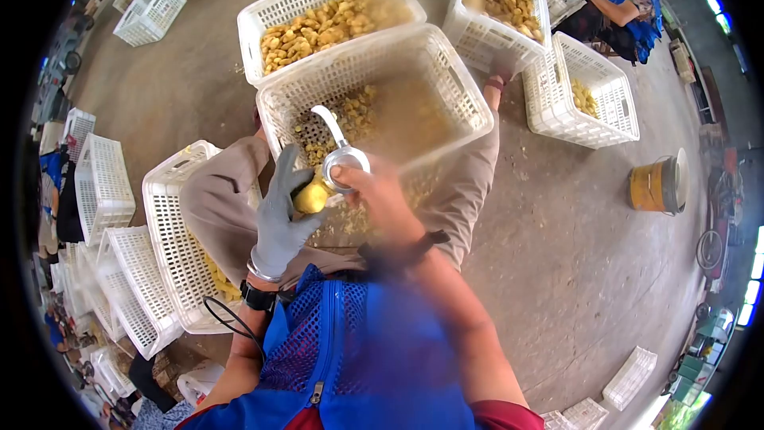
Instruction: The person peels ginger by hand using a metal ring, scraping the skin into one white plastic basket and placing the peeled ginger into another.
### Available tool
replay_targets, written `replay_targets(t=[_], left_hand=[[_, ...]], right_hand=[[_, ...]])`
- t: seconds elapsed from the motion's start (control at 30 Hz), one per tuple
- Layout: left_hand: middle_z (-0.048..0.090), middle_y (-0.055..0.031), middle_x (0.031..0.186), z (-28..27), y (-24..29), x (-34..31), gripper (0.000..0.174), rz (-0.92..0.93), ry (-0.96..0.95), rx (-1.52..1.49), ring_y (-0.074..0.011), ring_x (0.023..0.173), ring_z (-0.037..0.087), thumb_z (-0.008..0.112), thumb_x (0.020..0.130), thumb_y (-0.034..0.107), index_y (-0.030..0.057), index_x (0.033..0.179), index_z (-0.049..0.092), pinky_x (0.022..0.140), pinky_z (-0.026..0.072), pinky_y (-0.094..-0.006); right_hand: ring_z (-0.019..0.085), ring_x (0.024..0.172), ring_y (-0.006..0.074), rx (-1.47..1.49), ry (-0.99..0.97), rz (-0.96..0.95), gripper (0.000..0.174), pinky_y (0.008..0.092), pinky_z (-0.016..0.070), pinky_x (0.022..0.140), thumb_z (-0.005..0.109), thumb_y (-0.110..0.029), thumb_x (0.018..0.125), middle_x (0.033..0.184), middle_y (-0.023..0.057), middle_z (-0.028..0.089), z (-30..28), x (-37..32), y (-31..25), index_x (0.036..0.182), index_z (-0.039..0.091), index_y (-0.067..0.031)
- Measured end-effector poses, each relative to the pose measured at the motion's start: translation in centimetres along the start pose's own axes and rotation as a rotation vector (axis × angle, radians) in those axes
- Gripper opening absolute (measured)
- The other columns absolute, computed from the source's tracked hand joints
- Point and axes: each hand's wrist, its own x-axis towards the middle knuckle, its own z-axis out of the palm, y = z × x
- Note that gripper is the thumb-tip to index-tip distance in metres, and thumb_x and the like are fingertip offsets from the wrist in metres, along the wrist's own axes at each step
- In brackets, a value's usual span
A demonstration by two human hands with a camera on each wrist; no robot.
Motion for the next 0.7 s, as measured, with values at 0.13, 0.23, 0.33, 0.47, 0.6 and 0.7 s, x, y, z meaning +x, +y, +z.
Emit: replay_targets(t=[0.13, 0.23, 0.33, 0.47, 0.6, 0.7], left_hand=[[0.069, -0.0114, 0.125, 1.1, -1.5, -0.3, 0.081, -0.176, -0.14, -0.081, -0.0233, 0.109, 0.066, 0.083, 0.073, 0.009, -0.0001, 0.146, 0.05, 0.091, 0.0536, -0.034], [0.071, -0.0087, 0.119, 1.1, -1.6, -0.7, 0.072, -0.268, -0.287, -0.102, -0.019, 0.106, 0.065, 0.086, 0.074, 0.016, 0.0001, 0.137, 0.055, 0.09, 0.0531, -0.0329], [0.069, -0.0073, 0.117, 0.9, -0.6, -0.5, 0.069, -0.347, -0.295, -0.396, -0.016, 0.104, 0.063, 0.088, 0.073, 0.02, 0.0001, 0.133, 0.058, 0.091, 0.0523, -0.0321], [0.069, -0.0062, 0.116, 1.2, -0.7, -0.7, 0.07, -0.365, -0.262, -0.491, -0.0143, 0.104, 0.063, 0.088, 0.072, 0.015, -0.0006, 0.133, 0.058, 0.093, 0.052, -0.0314], [0.068, -0.0072, 0.119, 1.4, -2.1, -0.6, 0.071, -0.309, -0.115, -0.296, -0.0161, 0.108, 0.065, 0.086, 0.07, 0.004, -0.001, 0.134, 0.057, 0.096, 0.0528, -0.0314], [0.069, -0.0083, 0.121, 0.7, -5.7, -0.8, 0.071, -0.329, -0.143, -0.405, -0.0186, 0.11, 0.067, 0.085, 0.069, 0.001, -0.0006, 0.134, 0.057, 0.097, 0.0544, -0.0326]], right_hand=[[0.053, 0.056, 0.0086, -0.06, -0.059, -0.002, 0.022, 0.0247, 0.0392, 0.051, 0.077, -0.023, 0.087, 0.073, 0.0019, 0.065, 0.4, 0.0, 0.1, 0.097, 0.073, -0.0029], [0.054, 0.058, 0.0083, -0.105, -0.127, 0.028, 0.024, 0.0244, 0.0403, 0.052, 0.077, -0.022, 0.087, 0.073, 0.0014, 0.065, 0.6, -0.1, 0.4, 0.1, 0.073, -0.0023], [0.054, 0.059, 0.0079, -0.107, -0.149, 0.039, 0.022, 0.0243, 0.0408, 0.053, 0.077, -0.021, 0.088, 0.073, 0.0008, 0.064, 0.3, -0.1, 0.7, 0.1, 0.073, -0.0029], [0.055, 0.064, 0.0075, -0.135, -0.171, 0.008, 0.021, 0.0244, 0.0418, 0.057, 0.076, -0.022, 0.089, 0.075, 0.0003, 0.064, -0.1, -0.6, -0.1, 0.099, 0.073, -0.0041], [0.055, 0.068, 0.0078, -0.264, -0.128, -0.039, 0.021, 0.0256, 0.0437, 0.062, 0.075, -0.02, 0.089, 0.077, -0.0015, 0.065, -1.0, -1.9, -1.8, 0.1, 0.072, -0.0029], [0.059, 0.073, 0.0064, -0.322, -0.195, -0.032, 0.018, 0.0238, 0.0459, 0.065, 0.071, -0.01, 0.087, 0.081, -0.0003, 0.069, -3.4, -3.1, -2.0, 0.101, 0.075, 0.0007]])
